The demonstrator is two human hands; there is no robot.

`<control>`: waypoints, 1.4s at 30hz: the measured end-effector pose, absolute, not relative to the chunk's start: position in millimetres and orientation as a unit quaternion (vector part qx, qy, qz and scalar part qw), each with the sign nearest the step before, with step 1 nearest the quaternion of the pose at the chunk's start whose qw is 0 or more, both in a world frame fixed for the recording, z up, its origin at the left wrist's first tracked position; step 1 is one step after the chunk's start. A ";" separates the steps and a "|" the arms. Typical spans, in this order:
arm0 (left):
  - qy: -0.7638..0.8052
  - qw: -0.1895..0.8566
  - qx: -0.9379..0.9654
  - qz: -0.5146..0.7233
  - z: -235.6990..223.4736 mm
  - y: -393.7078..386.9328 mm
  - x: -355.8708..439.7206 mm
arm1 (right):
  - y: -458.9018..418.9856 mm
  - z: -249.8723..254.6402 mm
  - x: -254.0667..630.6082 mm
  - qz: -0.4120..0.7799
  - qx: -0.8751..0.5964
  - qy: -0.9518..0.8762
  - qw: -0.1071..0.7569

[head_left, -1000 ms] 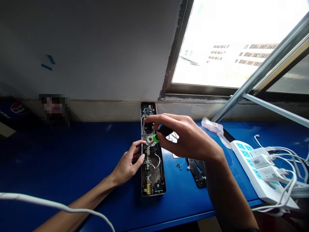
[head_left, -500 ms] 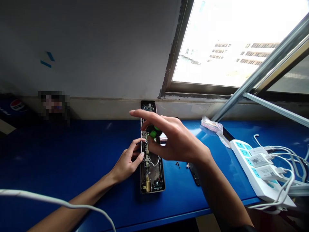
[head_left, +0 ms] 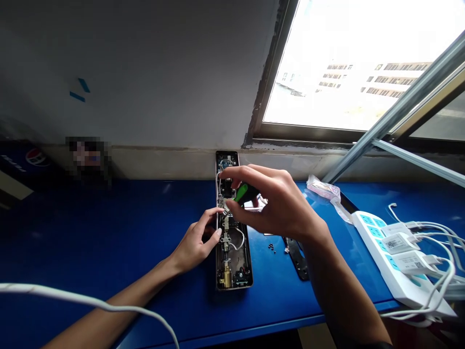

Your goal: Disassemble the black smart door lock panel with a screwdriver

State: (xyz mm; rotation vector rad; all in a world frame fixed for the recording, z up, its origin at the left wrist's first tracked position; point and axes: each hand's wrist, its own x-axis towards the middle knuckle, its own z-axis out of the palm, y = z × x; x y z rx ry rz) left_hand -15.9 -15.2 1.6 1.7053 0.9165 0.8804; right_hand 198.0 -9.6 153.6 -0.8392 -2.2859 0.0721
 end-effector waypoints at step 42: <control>0.389 0.471 0.710 0.350 3.1 -14.6 -17.6 | -8.1 152.7 196.0 0.034 -0.314 -0.884 0.345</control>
